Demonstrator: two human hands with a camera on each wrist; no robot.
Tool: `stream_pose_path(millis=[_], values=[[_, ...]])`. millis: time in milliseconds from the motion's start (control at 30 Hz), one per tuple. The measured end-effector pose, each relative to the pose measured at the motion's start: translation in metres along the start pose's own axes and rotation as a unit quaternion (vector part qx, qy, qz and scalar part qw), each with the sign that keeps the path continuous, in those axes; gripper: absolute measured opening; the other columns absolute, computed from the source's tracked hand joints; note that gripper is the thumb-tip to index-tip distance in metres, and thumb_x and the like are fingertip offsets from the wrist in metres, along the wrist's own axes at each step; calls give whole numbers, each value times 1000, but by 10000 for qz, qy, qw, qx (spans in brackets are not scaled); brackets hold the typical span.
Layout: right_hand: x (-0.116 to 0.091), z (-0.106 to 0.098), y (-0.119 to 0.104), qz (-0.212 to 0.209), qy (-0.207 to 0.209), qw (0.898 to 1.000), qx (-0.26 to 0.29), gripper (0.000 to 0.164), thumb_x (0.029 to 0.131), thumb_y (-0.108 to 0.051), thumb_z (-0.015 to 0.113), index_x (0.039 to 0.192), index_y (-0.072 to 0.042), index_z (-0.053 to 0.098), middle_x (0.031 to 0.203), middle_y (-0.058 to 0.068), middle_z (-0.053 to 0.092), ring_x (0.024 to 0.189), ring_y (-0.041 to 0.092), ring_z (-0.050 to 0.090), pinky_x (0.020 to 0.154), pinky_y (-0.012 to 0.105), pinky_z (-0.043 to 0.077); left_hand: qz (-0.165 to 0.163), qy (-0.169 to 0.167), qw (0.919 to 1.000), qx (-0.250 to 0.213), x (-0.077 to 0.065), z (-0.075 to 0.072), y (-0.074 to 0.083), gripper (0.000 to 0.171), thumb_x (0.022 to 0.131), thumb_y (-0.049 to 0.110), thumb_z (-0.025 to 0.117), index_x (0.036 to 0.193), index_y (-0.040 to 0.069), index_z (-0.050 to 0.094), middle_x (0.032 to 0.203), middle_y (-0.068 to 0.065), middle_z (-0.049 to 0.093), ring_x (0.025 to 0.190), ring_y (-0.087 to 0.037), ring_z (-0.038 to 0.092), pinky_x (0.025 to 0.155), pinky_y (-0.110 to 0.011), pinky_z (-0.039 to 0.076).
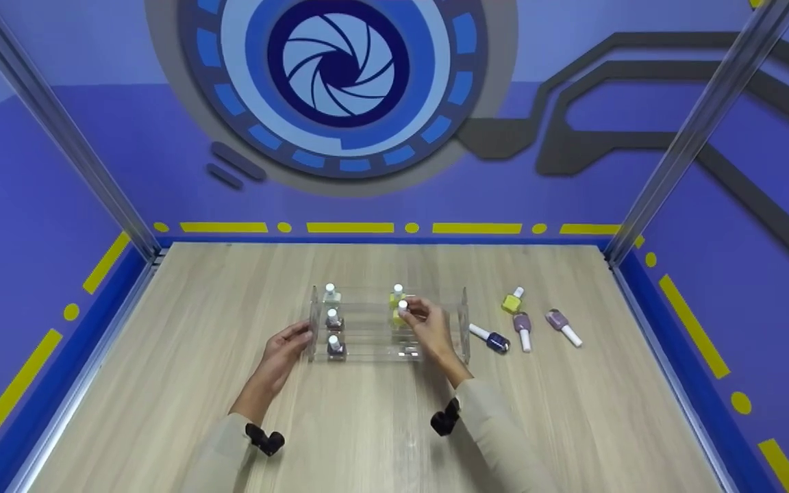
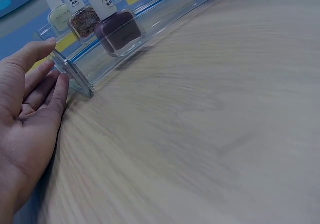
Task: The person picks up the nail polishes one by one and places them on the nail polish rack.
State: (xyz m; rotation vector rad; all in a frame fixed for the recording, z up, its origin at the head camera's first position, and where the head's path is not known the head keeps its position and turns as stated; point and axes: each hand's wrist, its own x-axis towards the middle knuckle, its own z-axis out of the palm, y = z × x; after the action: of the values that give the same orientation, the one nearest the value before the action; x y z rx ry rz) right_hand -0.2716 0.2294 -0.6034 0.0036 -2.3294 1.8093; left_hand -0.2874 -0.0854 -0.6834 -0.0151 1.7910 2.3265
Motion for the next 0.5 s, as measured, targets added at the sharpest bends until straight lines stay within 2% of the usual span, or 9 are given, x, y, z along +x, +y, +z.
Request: stream_pose_path(millis=[100,200,333,500], values=[[0,3,0,-1,-34,10000,-92,21,91,7,70,110,15,66,109,33,71,105,41,70,93,33,61,24,-5,10000,-23,0,1,0,53,96,15,72,141,-6,54,143,-21,56,117,-8,60,102,-20,54],[-1,3,4,-25,-91,9995,-309,19,90,7,70,108,13,67,108,31,72,105,42,70,95,41,61,10,-8,10000,6,0,1,0,53,96,16,72,141,-5,55,144,-22,56,118,-8,60,104,-21,53],[-1,0,12,-103,-252,9980,-577,17,91,4,71,107,8,69,105,25,74,102,37,71,94,41,61,-4,31,10000,33,0,0,-1,52,96,15,72,140,-5,56,143,-21,58,119,-10,61,105,-23,53],[0,-2,10,-177,-421,9965,-698,18,92,1,71,109,7,69,107,25,74,105,39,71,98,48,59,-3,41,10000,57,1,-1,1,52,96,15,72,140,-6,55,144,-22,57,119,-11,61,106,-23,53]])
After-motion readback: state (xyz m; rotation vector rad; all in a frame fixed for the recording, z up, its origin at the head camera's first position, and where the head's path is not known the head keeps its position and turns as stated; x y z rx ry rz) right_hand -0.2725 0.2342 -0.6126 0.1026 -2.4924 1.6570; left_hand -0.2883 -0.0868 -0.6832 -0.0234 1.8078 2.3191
